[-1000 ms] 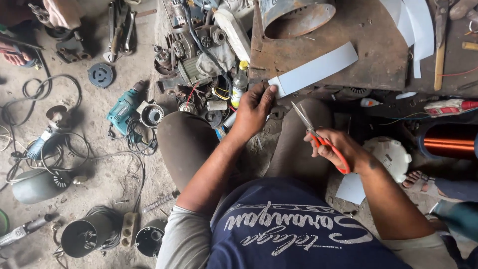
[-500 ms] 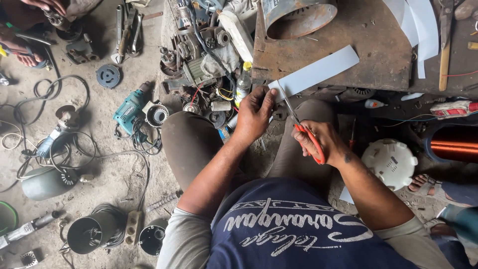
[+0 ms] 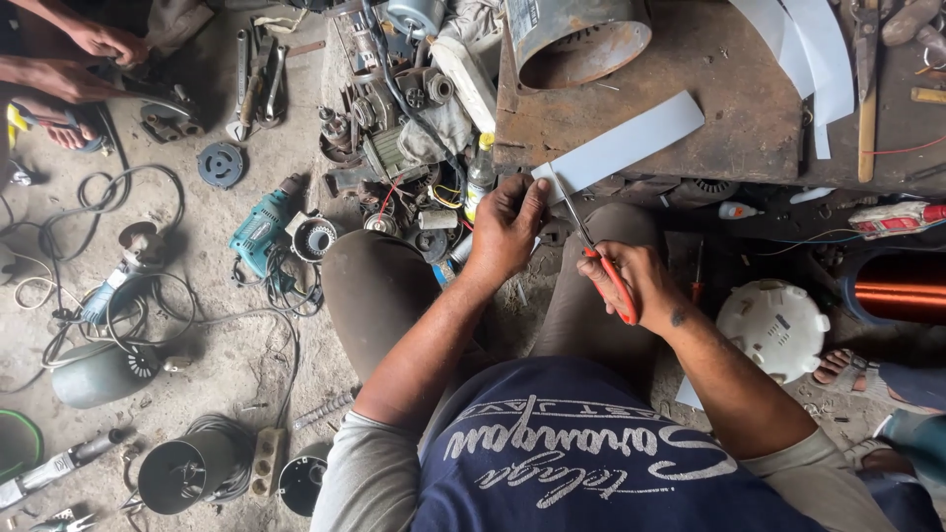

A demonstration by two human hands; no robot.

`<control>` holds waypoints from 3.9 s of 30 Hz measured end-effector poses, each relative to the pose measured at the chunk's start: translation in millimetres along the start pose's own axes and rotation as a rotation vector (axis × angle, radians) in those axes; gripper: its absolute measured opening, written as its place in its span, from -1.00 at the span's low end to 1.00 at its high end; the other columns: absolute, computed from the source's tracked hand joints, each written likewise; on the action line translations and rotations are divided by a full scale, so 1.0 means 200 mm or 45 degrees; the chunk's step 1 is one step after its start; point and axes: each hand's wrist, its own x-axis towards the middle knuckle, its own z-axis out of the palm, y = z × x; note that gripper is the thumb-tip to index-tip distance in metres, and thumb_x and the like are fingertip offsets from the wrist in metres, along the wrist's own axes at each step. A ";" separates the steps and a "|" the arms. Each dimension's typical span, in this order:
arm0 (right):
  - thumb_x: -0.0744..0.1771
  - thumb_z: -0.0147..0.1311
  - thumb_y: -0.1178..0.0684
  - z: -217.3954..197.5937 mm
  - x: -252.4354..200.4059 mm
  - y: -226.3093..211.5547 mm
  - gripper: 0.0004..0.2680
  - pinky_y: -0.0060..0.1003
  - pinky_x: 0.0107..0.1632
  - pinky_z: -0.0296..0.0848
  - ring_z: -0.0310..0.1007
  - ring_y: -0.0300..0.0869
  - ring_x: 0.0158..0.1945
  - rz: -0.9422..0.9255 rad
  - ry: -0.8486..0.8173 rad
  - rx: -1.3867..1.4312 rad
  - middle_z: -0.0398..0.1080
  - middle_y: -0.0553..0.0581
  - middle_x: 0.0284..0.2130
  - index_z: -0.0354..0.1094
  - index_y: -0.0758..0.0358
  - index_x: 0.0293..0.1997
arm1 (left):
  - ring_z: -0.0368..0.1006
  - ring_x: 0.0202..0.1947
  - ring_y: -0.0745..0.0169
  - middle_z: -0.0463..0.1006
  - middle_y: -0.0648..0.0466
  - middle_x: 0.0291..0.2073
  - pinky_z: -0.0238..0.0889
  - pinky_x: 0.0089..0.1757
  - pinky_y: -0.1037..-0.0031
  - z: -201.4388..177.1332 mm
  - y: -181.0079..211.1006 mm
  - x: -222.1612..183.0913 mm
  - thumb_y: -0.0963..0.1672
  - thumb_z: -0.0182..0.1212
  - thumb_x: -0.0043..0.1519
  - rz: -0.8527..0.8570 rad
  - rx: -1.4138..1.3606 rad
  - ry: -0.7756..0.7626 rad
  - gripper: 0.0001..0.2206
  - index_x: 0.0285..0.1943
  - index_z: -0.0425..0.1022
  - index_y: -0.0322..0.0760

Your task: Cutting small rectangular insulation strips from a larger sheet using scissors for motor repair

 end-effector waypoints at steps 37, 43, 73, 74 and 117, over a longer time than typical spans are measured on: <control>0.29 0.27 0.17 -0.21 0.37 -0.16 -0.77 0.03 -0.10 0.58 0.57 0.17 -0.09 -0.904 0.602 -0.887 0.51 0.23 -0.21 0.45 0.18 0.03 | 0.30 -0.67 0.38 0.42 0.01 -0.72 0.13 -0.59 0.57 0.11 -0.07 0.05 -0.11 0.32 0.29 -0.101 -0.156 0.046 -0.73 -0.43 0.53 -0.39; 0.31 0.28 0.15 -0.11 0.33 -0.19 -0.82 -0.05 -0.06 0.56 0.57 0.11 -0.12 -0.989 0.650 -0.842 0.50 0.19 -0.22 0.47 0.22 -0.01 | 0.31 -0.64 0.42 0.47 0.05 -0.72 0.19 -0.52 0.57 0.08 -0.08 0.06 -0.12 0.31 0.28 -0.078 -0.052 0.062 -0.73 -0.50 0.56 -0.29; 0.35 0.14 -0.17 -0.08 0.01 0.17 -0.71 -0.32 -0.57 0.48 0.57 -0.15 -0.61 -0.181 -0.078 0.017 0.40 0.16 -0.72 0.44 0.34 -0.27 | 0.29 -0.75 0.44 0.50 -0.02 -0.66 0.17 -0.59 0.63 -0.05 -0.06 -0.02 -0.10 0.23 0.36 -0.134 -0.237 -0.087 -0.71 -0.43 0.49 -0.32; 0.35 0.14 -0.17 -0.08 0.02 0.16 -0.71 -0.32 -0.57 0.48 0.57 -0.15 -0.61 -0.178 -0.075 0.020 0.40 0.16 -0.72 0.44 0.34 -0.27 | 0.29 -0.75 0.44 0.50 -0.02 -0.66 0.17 -0.59 0.63 -0.04 -0.06 -0.02 -0.10 0.23 0.36 -0.137 -0.236 -0.091 -0.71 -0.43 0.49 -0.32; 0.36 0.07 0.05 -0.35 0.23 0.01 -0.89 -0.21 -0.53 0.12 0.19 -0.08 -0.60 -0.042 0.303 0.445 0.28 0.12 -0.66 0.36 0.25 -0.27 | 0.26 -0.58 0.41 0.39 0.12 -0.73 0.18 -0.40 0.56 -0.04 0.06 -0.07 -0.06 0.22 0.35 -0.146 0.106 -0.289 -0.71 -0.44 0.54 -0.23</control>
